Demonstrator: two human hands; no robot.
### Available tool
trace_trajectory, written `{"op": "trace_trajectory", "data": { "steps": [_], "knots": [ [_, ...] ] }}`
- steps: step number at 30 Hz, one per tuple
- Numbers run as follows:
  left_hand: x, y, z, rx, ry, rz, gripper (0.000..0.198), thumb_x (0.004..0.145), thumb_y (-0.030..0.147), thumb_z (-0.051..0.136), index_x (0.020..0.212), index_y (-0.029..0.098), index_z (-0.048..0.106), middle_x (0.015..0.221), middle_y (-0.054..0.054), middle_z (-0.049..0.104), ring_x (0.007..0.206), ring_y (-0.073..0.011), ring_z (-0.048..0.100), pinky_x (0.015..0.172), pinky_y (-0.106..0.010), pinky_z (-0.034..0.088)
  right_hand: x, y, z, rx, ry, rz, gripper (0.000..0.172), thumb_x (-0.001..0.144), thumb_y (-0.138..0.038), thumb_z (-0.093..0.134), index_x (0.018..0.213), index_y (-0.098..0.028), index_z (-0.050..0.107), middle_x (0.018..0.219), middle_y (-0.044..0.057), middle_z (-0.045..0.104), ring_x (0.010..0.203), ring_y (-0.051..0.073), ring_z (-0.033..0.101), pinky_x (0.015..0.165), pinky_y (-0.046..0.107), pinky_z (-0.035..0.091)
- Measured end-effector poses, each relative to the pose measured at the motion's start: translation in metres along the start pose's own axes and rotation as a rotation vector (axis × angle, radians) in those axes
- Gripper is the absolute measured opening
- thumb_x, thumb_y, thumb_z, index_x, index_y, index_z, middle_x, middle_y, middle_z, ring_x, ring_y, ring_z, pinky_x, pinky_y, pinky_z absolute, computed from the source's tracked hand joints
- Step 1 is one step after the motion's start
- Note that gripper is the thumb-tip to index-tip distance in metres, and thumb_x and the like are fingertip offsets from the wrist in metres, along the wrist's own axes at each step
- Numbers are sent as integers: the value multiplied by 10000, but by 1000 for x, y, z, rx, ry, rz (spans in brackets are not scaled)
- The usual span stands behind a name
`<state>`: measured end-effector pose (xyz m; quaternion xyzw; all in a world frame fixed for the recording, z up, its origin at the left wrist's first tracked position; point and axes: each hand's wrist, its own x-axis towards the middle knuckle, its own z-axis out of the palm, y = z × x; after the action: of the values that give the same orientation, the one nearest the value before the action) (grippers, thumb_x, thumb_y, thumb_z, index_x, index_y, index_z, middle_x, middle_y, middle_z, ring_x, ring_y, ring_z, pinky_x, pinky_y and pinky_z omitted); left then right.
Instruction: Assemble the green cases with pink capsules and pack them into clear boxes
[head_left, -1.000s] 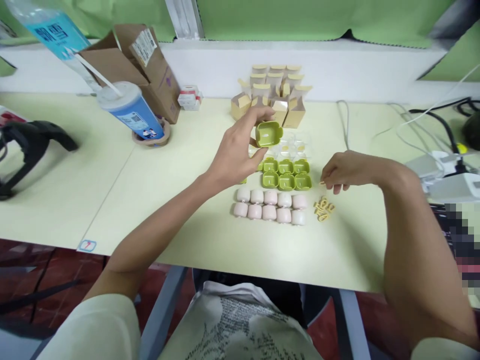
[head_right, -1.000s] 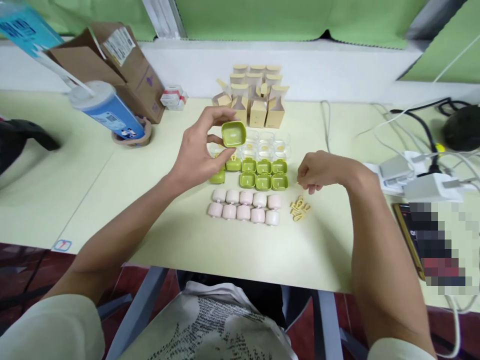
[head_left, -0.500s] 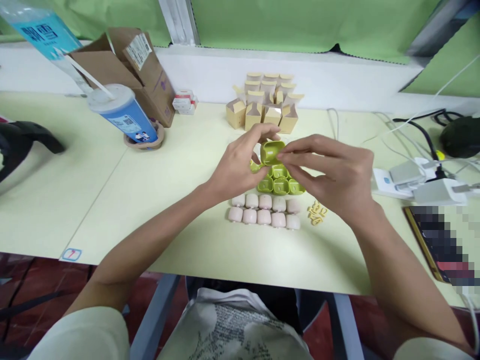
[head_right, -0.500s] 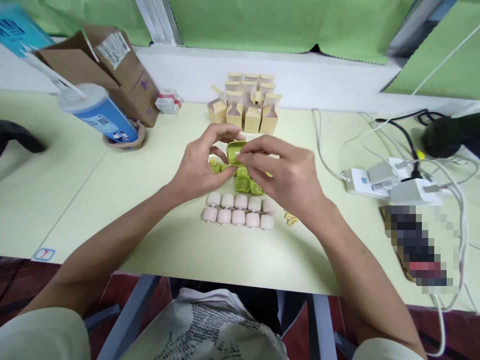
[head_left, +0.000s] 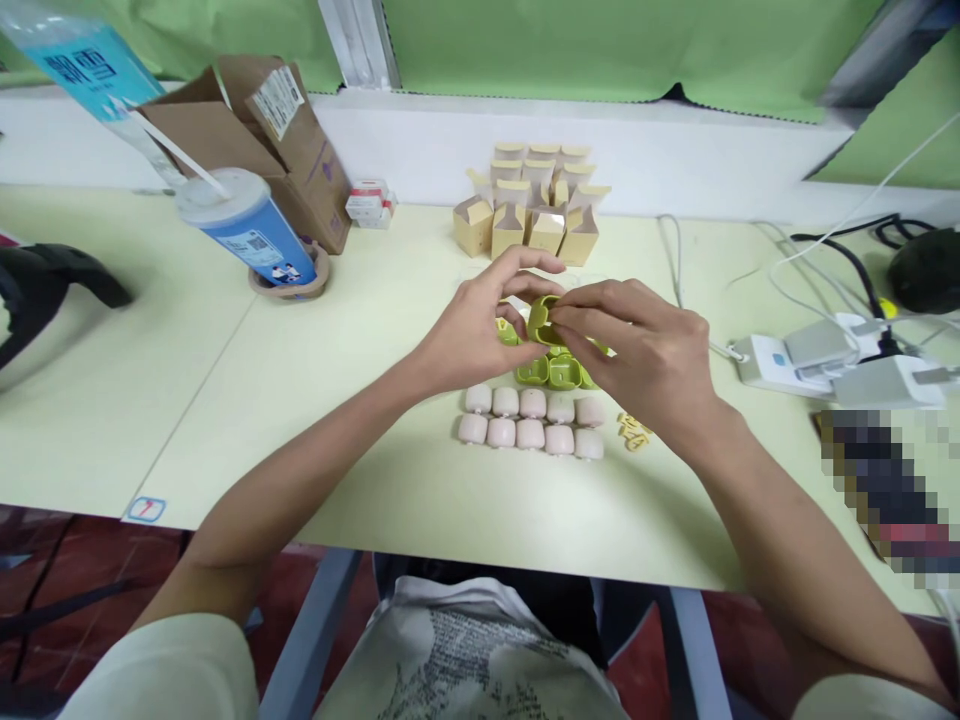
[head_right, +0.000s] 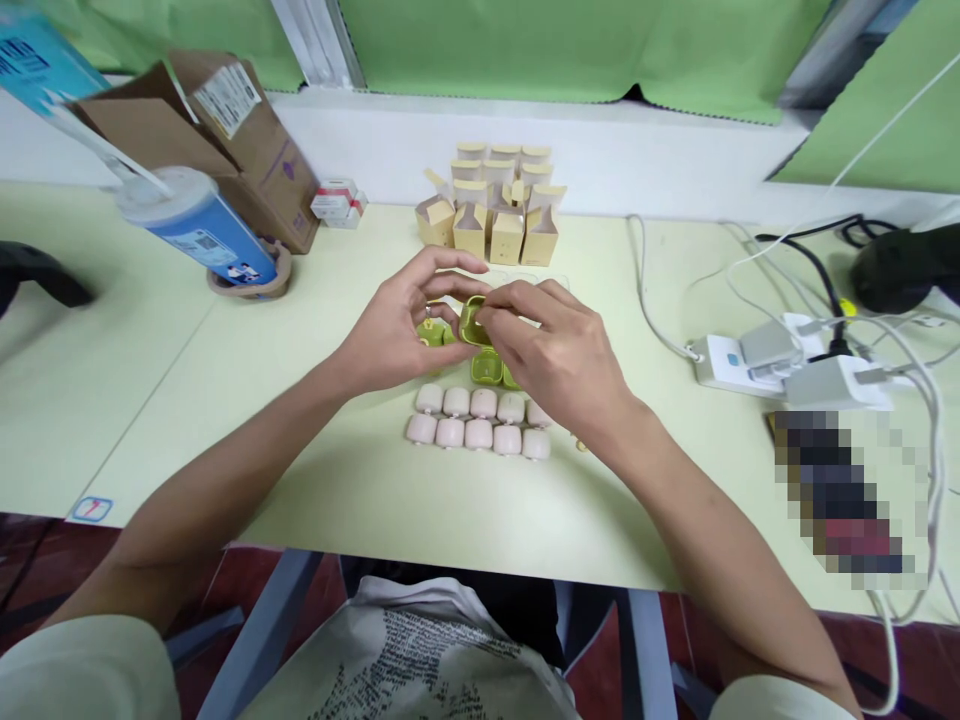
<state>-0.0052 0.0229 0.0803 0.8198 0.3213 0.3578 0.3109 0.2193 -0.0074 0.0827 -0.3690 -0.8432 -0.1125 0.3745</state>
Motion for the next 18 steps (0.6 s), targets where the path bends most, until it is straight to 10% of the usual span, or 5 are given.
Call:
{"op": "trace_trajectory", "data": {
  "steps": [18],
  "knots": [
    [7, -16, -7, -295, -2, -54, 720, 715, 384, 1036, 1285, 262, 613, 1197, -66, 845, 1102, -254, 825, 889, -371, 648, -7, -6, 7, -72, -38, -76, 325, 1066, -42, 575, 851, -225, 735, 1009, 62, 812, 757, 192, 615, 682, 368, 500]
  ]
}}
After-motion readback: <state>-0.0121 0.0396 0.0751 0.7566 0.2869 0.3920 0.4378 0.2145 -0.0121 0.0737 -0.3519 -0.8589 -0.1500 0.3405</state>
